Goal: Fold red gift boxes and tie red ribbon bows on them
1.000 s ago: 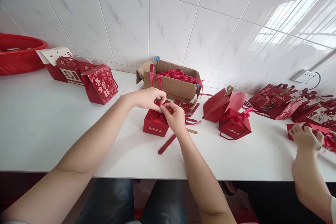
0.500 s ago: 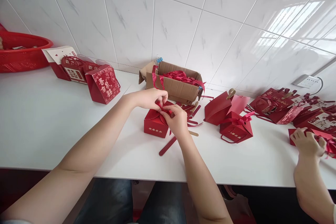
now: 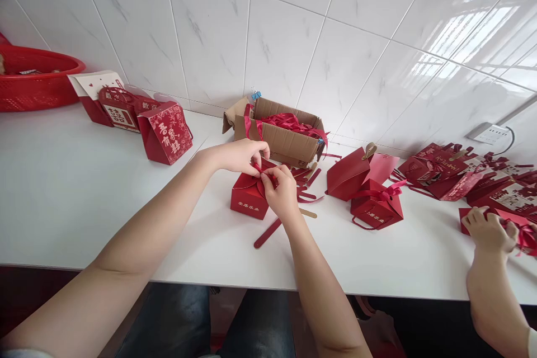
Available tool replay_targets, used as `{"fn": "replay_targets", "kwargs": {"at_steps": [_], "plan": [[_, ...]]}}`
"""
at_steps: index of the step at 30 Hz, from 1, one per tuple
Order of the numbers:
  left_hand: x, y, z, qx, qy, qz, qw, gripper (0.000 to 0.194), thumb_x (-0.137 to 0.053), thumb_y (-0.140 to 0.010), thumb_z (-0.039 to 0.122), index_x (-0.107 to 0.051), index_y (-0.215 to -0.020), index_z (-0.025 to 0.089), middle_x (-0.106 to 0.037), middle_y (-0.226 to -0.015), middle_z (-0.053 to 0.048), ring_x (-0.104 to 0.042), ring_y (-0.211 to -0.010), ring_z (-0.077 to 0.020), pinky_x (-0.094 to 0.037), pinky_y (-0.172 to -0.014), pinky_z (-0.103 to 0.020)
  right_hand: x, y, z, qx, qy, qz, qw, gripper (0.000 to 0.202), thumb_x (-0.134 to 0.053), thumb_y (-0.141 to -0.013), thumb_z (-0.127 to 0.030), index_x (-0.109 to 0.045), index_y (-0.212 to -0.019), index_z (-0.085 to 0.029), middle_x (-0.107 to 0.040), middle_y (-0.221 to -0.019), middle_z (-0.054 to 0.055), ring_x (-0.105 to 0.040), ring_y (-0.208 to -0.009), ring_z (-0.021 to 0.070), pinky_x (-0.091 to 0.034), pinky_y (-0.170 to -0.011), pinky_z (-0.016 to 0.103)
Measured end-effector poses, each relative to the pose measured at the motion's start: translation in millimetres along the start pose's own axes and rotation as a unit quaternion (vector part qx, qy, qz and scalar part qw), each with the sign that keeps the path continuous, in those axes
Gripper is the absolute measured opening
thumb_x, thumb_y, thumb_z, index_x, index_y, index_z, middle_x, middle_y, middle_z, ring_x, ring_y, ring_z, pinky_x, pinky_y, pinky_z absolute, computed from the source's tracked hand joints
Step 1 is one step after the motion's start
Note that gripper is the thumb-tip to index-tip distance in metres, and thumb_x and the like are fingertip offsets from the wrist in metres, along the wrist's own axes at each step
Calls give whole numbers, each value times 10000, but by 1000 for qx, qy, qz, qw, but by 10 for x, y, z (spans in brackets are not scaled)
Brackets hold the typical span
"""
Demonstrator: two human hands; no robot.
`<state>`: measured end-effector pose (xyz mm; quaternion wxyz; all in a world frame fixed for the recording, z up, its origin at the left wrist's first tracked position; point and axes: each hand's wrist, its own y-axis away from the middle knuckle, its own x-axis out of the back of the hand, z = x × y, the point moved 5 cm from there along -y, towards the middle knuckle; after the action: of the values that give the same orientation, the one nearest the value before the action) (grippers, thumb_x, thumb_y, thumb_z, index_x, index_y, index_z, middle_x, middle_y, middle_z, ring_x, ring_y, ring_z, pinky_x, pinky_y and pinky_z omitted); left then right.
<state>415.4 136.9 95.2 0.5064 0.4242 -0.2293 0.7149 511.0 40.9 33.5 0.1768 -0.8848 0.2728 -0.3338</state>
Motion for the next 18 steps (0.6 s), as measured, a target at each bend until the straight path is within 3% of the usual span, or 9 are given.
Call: {"fn": "replay_targets", "kwargs": {"at_steps": [6, 13, 18], "plan": [[3, 1, 1, -31, -1, -3, 999, 372, -601, -701, 228, -484, -1053, 217, -706, -966, -43, -622, -797, -169, -407, -633, -252, -79, -20, 108, -25, -30, -19, 999, 285, -502, -875, -437, -663, -782, -221, -576, -1149, 98, -500, -1145, 269, -353, -1027, 462], [12, -22, 19, -82, 16, 17, 996, 301, -572, -738, 203, -495, -1029, 225, -708, -913, -16, -591, -766, -154, -393, -640, -253, -126, -33, 161, -91, -234, -110, 962, 297, -571, -836, -473, -668, -740, -208, -543, -1320, 68, -515, -1213, 247, -406, -1026, 399], [65, -36, 20, -65, -24, 89, 994, 278, -591, -751, 254, -513, -1014, 206, -681, -950, -51, -590, -799, -172, -392, -643, -262, -149, -31, 230, -152, -322, -77, 931, 259, -653, -765, -452, -689, -755, -196, -594, -1268, 70, -549, -1183, 244, -467, -963, 369]]}}
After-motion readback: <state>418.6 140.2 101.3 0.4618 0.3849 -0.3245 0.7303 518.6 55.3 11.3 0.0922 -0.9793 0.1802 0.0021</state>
